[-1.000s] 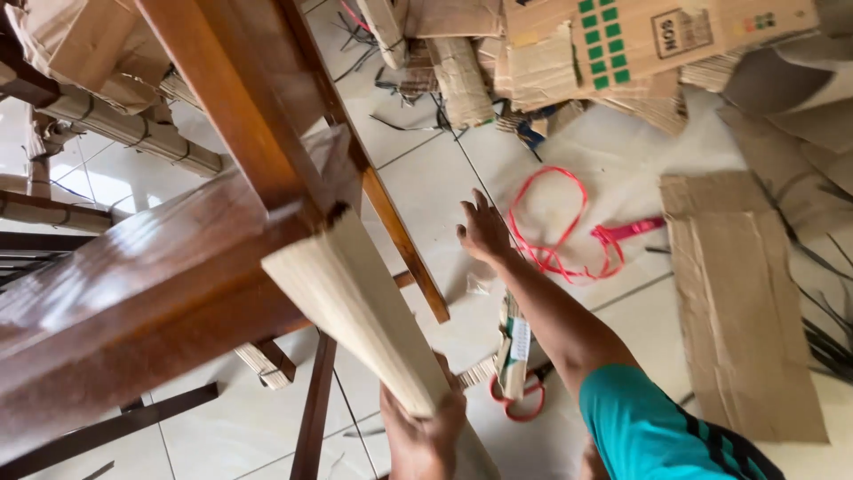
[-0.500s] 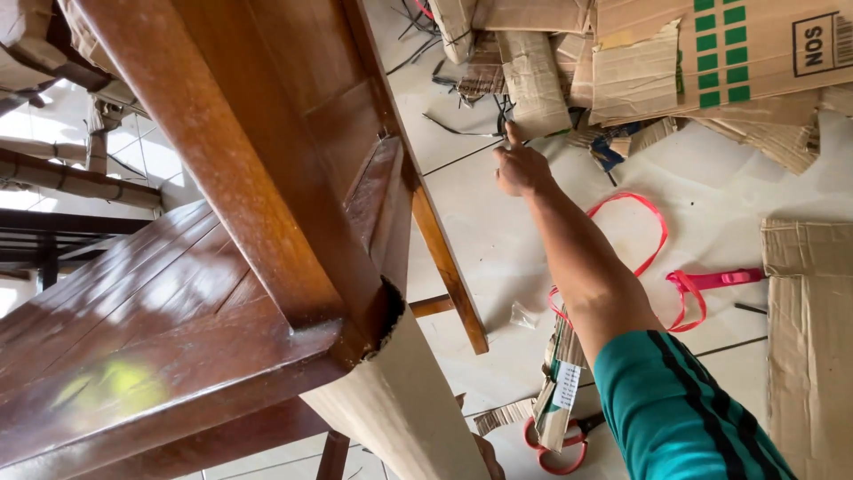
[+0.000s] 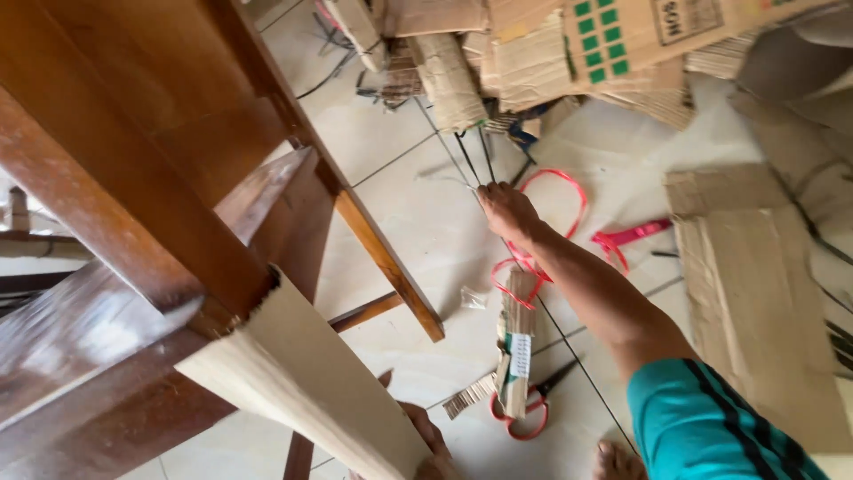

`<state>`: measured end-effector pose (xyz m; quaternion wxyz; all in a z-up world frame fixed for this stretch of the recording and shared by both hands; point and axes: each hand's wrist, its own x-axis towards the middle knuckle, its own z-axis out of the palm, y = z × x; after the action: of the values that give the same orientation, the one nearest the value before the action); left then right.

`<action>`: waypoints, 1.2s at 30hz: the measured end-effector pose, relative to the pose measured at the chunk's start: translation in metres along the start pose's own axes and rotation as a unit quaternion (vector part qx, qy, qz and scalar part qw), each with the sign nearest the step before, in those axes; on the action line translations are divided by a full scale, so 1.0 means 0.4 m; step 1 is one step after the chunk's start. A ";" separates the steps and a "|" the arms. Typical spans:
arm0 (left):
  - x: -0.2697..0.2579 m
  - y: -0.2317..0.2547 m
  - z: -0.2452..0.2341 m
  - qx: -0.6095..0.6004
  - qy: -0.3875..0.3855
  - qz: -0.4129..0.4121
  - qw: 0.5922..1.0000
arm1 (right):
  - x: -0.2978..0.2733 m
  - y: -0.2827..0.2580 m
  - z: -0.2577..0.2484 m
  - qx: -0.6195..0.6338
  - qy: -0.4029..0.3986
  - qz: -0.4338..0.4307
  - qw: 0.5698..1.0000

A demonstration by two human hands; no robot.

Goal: Wrapping the legs of a wooden chair with cardboard and securing them with plastic ties for protection.

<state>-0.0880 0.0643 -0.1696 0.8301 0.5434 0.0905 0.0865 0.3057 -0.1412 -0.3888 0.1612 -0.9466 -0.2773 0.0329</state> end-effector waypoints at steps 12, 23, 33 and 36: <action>0.154 0.288 0.334 0.201 0.091 -0.051 0.974 | -0.804 -0.118 -0.422 0.171 -0.268 0.144 0.937; 0.144 0.297 0.353 0.245 0.027 0.027 0.969 | -1.333 -0.094 -0.415 0.144 -0.255 0.256 0.921; 0.167 0.211 0.265 0.232 0.029 0.045 0.971 | -1.373 -0.029 -0.221 0.140 -0.152 0.369 0.906; 0.147 0.252 0.304 0.224 0.046 0.019 0.973 | -1.228 -0.014 -0.295 0.135 -0.100 0.283 0.944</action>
<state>-0.0060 0.0107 -0.0326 0.6801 0.7129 0.1352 0.1047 -0.0940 -0.4336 -0.2887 0.2430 -0.9473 -0.0059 0.2088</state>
